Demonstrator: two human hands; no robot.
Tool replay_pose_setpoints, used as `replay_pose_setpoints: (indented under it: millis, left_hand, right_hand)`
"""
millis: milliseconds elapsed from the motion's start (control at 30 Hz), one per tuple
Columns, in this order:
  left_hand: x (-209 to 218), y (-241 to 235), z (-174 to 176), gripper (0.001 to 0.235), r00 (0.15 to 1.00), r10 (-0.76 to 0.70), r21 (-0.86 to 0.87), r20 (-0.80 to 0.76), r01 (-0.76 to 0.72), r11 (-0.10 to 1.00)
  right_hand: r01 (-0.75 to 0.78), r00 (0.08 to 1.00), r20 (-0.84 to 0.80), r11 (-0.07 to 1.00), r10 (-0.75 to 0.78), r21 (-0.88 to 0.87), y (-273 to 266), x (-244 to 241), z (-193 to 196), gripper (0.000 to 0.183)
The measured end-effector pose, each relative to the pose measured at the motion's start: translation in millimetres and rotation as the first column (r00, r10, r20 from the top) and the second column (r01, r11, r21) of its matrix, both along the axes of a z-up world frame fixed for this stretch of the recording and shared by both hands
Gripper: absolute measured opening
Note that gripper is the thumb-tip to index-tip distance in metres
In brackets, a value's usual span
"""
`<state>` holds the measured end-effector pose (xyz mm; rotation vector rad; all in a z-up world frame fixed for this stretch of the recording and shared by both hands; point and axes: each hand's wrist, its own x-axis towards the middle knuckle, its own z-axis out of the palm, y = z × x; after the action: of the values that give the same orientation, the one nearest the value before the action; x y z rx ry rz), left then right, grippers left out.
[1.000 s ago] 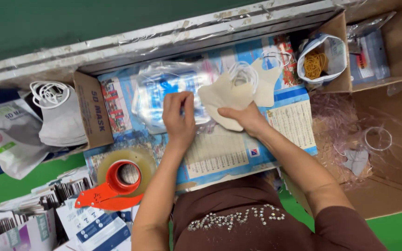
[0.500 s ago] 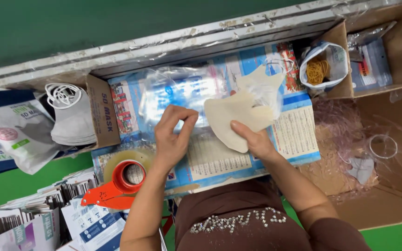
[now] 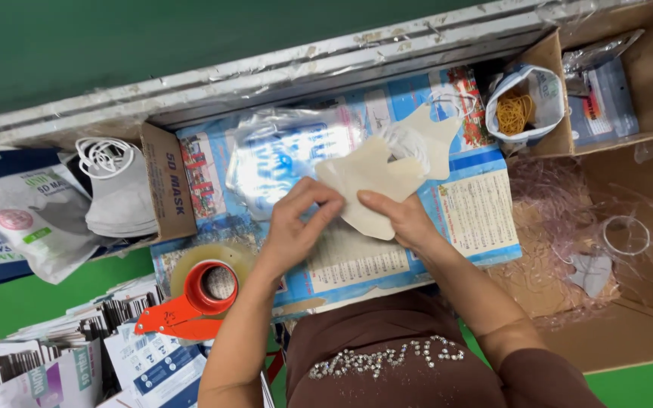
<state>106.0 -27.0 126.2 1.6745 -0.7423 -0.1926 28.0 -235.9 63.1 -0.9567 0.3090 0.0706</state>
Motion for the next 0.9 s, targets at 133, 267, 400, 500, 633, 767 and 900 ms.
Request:
replay_pose_setpoints:
  millis: [133, 267, 400, 500, 633, 767, 900]
  left_hand:
    - [-4.6, 7.0, 2.8, 0.009, 0.994, -0.018, 0.016, -0.109, 0.019, 1.0]
    - [-8.7, 7.9, 5.4, 0.011, 0.996, -0.019, 0.023, -0.086, 0.021, 1.0]
    - [-7.9, 9.2, 22.1, 0.04, 0.975, 0.114, 0.122, 0.191, -0.138, 0.983]
    - [12.9, 9.9, 85.8, 0.066, 0.864, -0.088, 0.313, 0.496, -0.083, 0.946]
    - [35.7, 1.7, 102.9, 0.073, 0.848, -0.406, 0.497, 0.34, 0.204, 0.843]
    - [37.4, -15.6, 100.6, 0.049, 0.768, -0.583, 0.652, 0.266, 0.302, 0.696]
    - [38.3, -20.8, 82.0, 0.031, 0.853, -0.479, 0.606, 0.206, 0.274, 0.747]
  right_hand:
    - [-0.001, 0.998, 0.062, 0.982, 0.013, -0.191, -0.5, -9.6, 15.7, 0.051]
    - [0.022, 0.996, 0.09, 0.872, 0.026, -0.49, 0.7, -27.3, 19.9, 0.043]
    - [0.048, 0.998, 0.065, 0.771, -0.009, -0.635, -3.1, -31.3, 29.9, 0.045]
    - [0.179, 0.957, 0.261, 0.454, 0.125, -0.873, -7.8, -41.8, 26.1, 0.051]
    - [0.27, 0.895, 0.337, 0.248, 0.291, -0.93, -14.3, -55.0, 12.0, 0.049]
    - [0.278, 0.897, 0.368, 0.337, 0.244, -0.9, -22.6, -67.8, -0.2, 0.044]
    - [0.3, 0.898, 0.402, 0.422, 0.178, -0.856, -27.6, -76.7, -8.9, 0.039]
